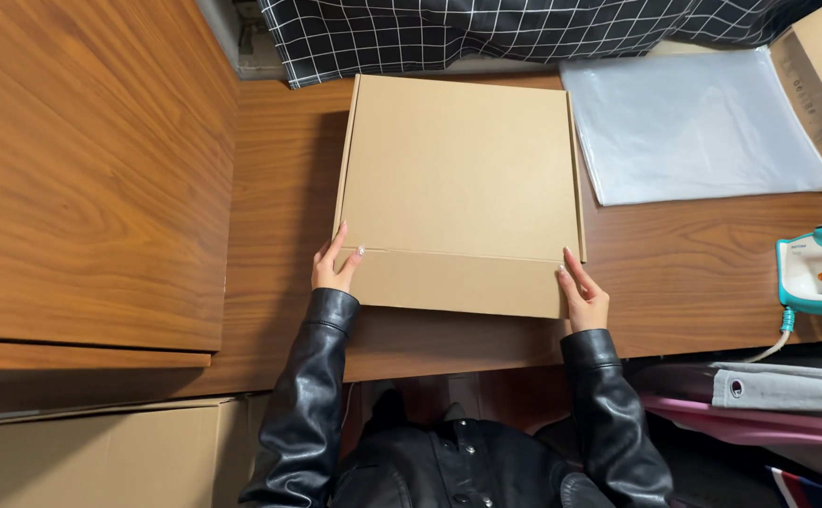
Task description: Unboxing denim shorts, hanging them on a rack, and organizing the packaging materials.
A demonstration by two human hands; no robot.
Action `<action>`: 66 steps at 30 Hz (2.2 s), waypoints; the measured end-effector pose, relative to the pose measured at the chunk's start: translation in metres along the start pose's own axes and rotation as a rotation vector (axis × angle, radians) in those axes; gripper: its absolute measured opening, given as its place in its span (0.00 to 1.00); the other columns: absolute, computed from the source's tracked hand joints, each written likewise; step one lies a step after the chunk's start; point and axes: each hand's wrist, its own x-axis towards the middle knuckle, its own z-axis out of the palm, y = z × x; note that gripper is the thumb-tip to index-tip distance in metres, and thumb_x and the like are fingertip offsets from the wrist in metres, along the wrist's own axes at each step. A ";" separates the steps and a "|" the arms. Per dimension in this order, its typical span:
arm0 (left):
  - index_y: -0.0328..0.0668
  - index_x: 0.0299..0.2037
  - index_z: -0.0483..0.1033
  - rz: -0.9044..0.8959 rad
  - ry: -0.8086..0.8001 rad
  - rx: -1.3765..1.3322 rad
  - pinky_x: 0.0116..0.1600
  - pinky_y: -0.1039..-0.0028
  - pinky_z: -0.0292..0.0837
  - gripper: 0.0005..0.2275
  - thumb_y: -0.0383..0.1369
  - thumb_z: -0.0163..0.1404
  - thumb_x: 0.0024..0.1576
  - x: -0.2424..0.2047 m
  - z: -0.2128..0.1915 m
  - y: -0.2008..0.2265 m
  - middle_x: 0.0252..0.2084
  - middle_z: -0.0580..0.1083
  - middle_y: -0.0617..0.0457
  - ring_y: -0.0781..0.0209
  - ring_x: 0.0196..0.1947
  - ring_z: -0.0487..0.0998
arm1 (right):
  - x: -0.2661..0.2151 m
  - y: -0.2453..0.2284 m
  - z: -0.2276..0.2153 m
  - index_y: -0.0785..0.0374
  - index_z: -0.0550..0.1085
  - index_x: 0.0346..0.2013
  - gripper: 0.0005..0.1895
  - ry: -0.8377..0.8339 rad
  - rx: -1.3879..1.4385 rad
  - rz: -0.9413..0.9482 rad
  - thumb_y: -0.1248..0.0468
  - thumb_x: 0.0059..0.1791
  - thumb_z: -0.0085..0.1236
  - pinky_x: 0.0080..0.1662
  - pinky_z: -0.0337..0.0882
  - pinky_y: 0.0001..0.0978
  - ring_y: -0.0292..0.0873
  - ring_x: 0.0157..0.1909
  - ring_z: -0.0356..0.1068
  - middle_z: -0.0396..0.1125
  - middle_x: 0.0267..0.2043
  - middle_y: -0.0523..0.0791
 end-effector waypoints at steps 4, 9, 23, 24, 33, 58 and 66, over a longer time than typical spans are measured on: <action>0.82 0.54 0.58 -0.025 -0.007 -0.029 0.61 0.67 0.53 0.24 0.50 0.50 0.46 -0.001 -0.005 0.008 0.57 0.60 0.46 0.51 0.58 0.59 | 0.000 0.000 0.009 0.44 0.68 0.48 0.17 0.068 0.027 -0.071 0.59 0.44 0.55 0.44 0.67 0.33 0.41 0.44 0.64 0.63 0.47 0.50; 0.84 0.54 0.58 -0.041 -0.029 -0.015 0.61 0.68 0.53 0.25 0.52 0.51 0.44 0.004 -0.003 0.001 0.57 0.61 0.49 0.54 0.57 0.60 | 0.004 0.009 0.008 0.41 0.69 0.48 0.17 0.096 -0.016 -0.088 0.59 0.44 0.55 0.44 0.67 0.32 0.41 0.43 0.63 0.64 0.44 0.50; 0.81 0.52 0.61 -0.081 0.063 -0.016 0.60 0.66 0.55 0.24 0.50 0.52 0.44 -0.002 -0.001 0.007 0.57 0.60 0.52 0.50 0.57 0.60 | 0.006 0.015 0.011 0.43 0.72 0.44 0.17 0.189 0.126 -0.049 0.61 0.42 0.59 0.31 0.71 0.27 0.35 0.31 0.65 0.67 0.33 0.52; 0.81 0.52 0.61 -0.085 0.065 -0.016 0.60 0.66 0.55 0.24 0.50 0.52 0.44 -0.005 -0.003 0.010 0.57 0.60 0.52 0.50 0.57 0.60 | 0.006 0.016 0.010 0.43 0.72 0.44 0.17 0.185 0.123 -0.048 0.61 0.42 0.59 0.31 0.71 0.27 0.35 0.31 0.65 0.67 0.33 0.52; 0.82 0.53 0.59 -0.122 0.032 -0.027 0.59 0.65 0.57 0.22 0.52 0.48 0.46 -0.019 -0.010 0.034 0.56 0.63 0.56 0.51 0.55 0.62 | 0.007 0.019 0.010 0.46 0.71 0.46 0.17 0.143 0.186 -0.023 0.61 0.42 0.58 0.29 0.71 0.25 0.35 0.27 0.65 0.67 0.29 0.51; 0.80 0.60 0.43 0.150 0.151 0.334 0.51 0.60 0.67 0.39 0.36 0.57 0.41 0.004 0.031 -0.033 0.51 0.59 0.56 0.50 0.49 0.67 | 0.012 0.065 0.031 0.54 0.54 0.55 0.48 0.338 -0.580 -0.722 0.47 0.28 0.66 0.51 0.61 0.39 0.44 0.49 0.61 0.58 0.49 0.44; 0.75 0.61 0.45 0.268 0.232 0.365 0.47 0.61 0.71 0.39 0.34 0.57 0.41 0.020 0.041 -0.058 0.49 0.57 0.54 0.50 0.47 0.69 | 0.029 0.052 0.007 0.50 0.36 0.56 0.55 0.134 -0.092 -0.123 0.59 0.31 0.68 0.48 0.66 0.48 0.61 0.50 0.60 0.53 0.54 0.60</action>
